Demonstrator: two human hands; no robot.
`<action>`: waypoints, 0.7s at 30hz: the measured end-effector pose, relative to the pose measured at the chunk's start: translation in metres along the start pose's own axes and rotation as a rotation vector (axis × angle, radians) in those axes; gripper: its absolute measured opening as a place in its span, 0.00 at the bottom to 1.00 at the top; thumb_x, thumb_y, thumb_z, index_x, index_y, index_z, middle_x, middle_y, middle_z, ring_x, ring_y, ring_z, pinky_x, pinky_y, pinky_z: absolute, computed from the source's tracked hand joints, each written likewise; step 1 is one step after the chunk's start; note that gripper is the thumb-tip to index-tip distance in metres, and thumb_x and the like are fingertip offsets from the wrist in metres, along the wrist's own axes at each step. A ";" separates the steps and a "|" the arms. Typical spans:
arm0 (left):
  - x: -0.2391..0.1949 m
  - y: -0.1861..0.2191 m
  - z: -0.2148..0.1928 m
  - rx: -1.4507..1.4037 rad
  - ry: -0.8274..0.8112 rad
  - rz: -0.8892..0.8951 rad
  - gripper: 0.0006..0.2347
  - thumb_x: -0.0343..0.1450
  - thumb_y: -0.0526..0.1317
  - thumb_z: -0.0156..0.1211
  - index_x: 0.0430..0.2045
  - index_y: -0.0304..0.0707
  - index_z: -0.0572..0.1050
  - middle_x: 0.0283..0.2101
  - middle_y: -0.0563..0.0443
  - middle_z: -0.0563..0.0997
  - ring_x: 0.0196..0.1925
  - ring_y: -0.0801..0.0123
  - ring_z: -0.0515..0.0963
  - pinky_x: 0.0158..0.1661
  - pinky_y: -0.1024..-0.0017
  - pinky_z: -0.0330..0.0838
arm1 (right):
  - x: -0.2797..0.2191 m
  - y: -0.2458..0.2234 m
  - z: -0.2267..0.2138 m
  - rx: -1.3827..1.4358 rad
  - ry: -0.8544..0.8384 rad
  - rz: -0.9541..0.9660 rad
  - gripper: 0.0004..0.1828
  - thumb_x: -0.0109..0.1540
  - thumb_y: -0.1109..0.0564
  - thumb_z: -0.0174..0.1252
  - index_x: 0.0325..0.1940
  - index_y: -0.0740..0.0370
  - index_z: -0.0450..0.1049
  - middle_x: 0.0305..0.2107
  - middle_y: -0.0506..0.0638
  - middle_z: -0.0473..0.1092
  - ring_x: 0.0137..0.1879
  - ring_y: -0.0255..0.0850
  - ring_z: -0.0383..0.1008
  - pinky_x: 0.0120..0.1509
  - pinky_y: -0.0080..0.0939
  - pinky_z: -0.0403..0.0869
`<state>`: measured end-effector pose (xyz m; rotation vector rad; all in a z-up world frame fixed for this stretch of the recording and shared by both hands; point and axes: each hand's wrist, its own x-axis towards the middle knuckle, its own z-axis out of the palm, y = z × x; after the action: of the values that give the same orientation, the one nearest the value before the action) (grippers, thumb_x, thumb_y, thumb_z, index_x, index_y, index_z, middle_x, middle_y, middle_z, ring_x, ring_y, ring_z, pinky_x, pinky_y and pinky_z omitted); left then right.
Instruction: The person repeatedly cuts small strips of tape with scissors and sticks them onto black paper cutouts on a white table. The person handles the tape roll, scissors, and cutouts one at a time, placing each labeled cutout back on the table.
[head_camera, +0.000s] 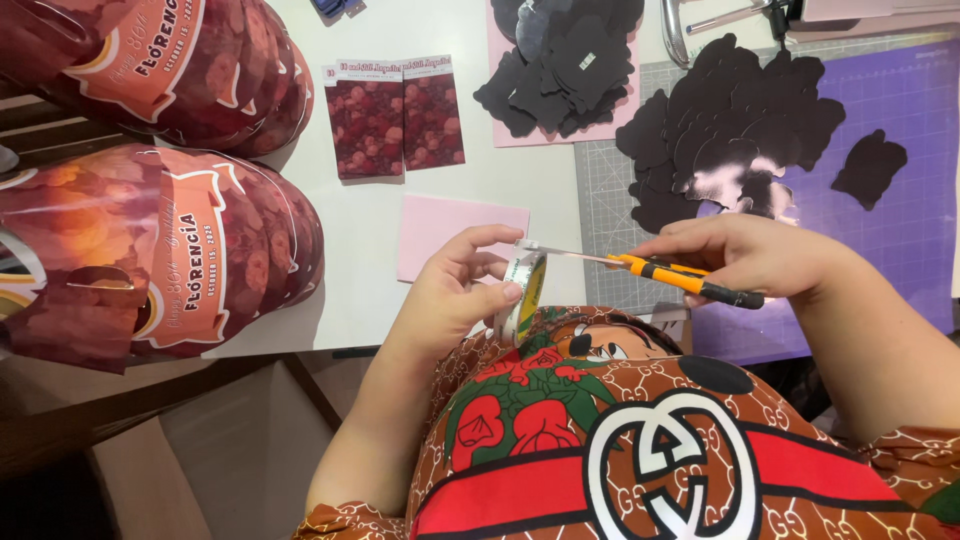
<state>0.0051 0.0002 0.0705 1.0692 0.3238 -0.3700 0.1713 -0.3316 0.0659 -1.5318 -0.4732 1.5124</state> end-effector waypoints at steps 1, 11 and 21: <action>0.000 -0.001 -0.001 0.010 0.004 -0.009 0.20 0.68 0.31 0.65 0.55 0.42 0.72 0.33 0.45 0.74 0.18 0.69 0.76 0.21 0.75 0.77 | 0.001 0.001 -0.002 -0.040 -0.015 -0.008 0.41 0.52 0.52 0.70 0.71 0.60 0.72 0.39 0.48 0.70 0.43 0.35 0.72 0.42 0.35 0.72; 0.001 -0.006 -0.001 0.050 0.047 -0.044 0.21 0.66 0.33 0.67 0.55 0.49 0.75 0.38 0.48 0.68 0.38 0.73 0.71 0.28 0.77 0.77 | -0.001 -0.012 -0.004 -0.309 0.003 0.000 0.37 0.55 0.47 0.66 0.71 0.48 0.74 0.29 0.45 0.63 0.32 0.35 0.64 0.33 0.33 0.66; -0.003 -0.003 -0.003 0.016 0.009 -0.040 0.18 0.68 0.29 0.63 0.54 0.38 0.73 0.35 0.42 0.73 0.17 0.59 0.80 0.24 0.67 0.82 | 0.018 0.001 0.000 -0.430 0.122 0.021 0.33 0.56 0.50 0.68 0.67 0.47 0.75 0.37 0.43 0.73 0.38 0.32 0.74 0.41 0.32 0.75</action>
<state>0.0006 0.0021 0.0679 1.0812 0.3515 -0.4038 0.1736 -0.3182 0.0543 -1.9512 -0.7478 1.3797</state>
